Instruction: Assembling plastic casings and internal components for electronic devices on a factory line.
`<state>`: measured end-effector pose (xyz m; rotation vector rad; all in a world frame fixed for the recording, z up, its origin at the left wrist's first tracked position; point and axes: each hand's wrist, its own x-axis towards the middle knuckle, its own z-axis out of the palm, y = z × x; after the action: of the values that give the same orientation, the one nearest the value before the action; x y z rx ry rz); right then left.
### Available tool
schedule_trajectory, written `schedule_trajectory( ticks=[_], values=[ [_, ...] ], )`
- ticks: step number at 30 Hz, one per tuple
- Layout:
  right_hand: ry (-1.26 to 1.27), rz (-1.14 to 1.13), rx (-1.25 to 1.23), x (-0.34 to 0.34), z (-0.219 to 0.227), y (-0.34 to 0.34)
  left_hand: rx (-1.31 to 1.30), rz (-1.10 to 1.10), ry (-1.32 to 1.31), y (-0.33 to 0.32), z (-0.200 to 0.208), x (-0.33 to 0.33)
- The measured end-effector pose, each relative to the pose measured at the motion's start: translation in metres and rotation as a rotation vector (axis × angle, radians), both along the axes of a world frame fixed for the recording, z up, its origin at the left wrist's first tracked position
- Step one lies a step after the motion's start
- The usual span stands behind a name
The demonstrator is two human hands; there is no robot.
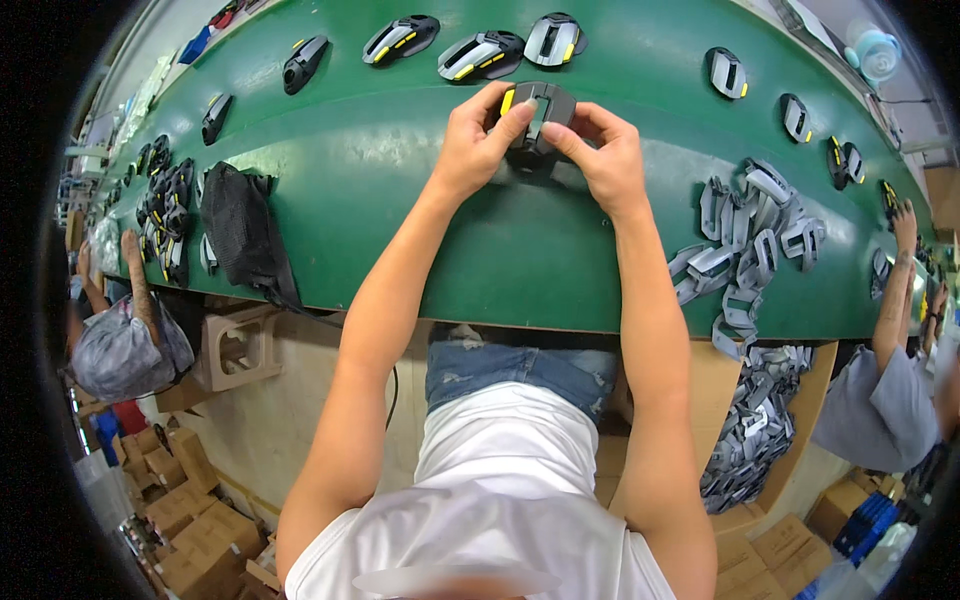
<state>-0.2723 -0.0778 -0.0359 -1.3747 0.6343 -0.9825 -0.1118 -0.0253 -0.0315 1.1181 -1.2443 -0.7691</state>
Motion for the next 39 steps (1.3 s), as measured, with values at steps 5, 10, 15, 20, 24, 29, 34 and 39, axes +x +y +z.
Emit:
schedule_trajectory(
  ticks=[5, 10, 15, 20, 24, 29, 34, 39],
  values=[
    [0.033, -0.104, -0.068, 0.006, 0.000, 0.002, -0.039, -0.042, 0.057, -0.009, -0.005, 0.005],
    [0.294, -0.321, -0.754, 0.008, 0.008, 0.005, -0.014, 0.020, 0.341, -0.017, -0.011, 0.013],
    [0.375, -0.260, -0.927, 0.011, 0.010, 0.011, 0.329, -0.058, 0.422, -0.012, -0.006, 0.019],
    [0.001, -0.185, -0.383, 0.019, 0.004, 0.018, 0.199, 0.061, 0.425, -0.014, -0.013, 0.007],
    [-0.236, -0.063, 0.159, 0.017, 0.000, 0.014, 0.104, 0.208, 0.297, -0.013, -0.017, 0.000],
    [-0.088, -0.051, 0.191, 0.021, -0.004, 0.013, 0.121, 0.105, 0.348, -0.010, -0.013, -0.007],
    [-0.121, -0.035, 0.280, 0.018, -0.007, 0.014, 0.216, -0.027, 0.514, -0.004, -0.002, -0.009],
    [-0.218, -0.045, 0.333, 0.019, -0.012, 0.015, 0.232, -0.026, 0.514, -0.003, -0.001, -0.011]
  ],
)
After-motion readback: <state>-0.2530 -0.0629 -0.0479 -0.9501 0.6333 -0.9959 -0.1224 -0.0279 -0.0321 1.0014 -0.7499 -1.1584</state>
